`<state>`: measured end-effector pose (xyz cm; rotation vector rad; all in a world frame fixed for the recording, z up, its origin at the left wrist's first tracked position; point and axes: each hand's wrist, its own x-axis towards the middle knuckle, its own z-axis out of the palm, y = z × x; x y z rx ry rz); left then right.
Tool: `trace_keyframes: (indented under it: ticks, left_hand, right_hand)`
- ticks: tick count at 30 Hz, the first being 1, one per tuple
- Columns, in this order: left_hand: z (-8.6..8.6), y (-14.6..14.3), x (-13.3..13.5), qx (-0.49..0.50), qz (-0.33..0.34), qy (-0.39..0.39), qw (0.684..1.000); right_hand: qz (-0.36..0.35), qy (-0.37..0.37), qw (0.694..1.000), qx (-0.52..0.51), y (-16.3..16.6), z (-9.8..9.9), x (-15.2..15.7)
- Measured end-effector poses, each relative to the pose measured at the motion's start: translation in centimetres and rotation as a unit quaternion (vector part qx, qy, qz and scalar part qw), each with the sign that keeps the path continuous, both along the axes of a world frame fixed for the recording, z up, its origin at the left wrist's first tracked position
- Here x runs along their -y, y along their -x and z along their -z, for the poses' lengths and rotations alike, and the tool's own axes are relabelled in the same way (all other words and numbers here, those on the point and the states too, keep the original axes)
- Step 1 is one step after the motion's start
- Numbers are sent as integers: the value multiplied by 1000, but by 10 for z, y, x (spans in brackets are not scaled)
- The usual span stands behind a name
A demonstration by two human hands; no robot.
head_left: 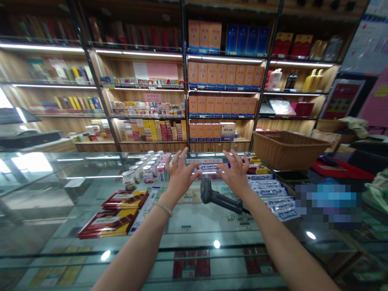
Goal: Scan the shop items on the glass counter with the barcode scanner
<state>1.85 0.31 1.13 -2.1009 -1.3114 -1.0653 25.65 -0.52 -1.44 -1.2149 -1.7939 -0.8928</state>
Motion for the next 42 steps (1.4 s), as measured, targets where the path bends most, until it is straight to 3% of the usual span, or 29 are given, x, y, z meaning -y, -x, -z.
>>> trace_keyframes:
  ticks: [9, 19, 30, 42]
  left_hand:
    - [-1, -3, 1, -17, -6, -2, 1000]
    - [1, 1, -1, -29, 19, -42, 999]
    - [4, -2, -1, -36, 24, -58, 997]
    - [5, 14, -10, 27, -23, -38, 999]
  right_hand:
    - [-6, -18, 998, -62, 7, -4, 0]
    - [-38, 103, 986, -126, 8, -10, 5]
    - [-51, 127, 983, -120, 10, -8, 5]
    - [14, 111, 992, -59, 5, -17, 12]
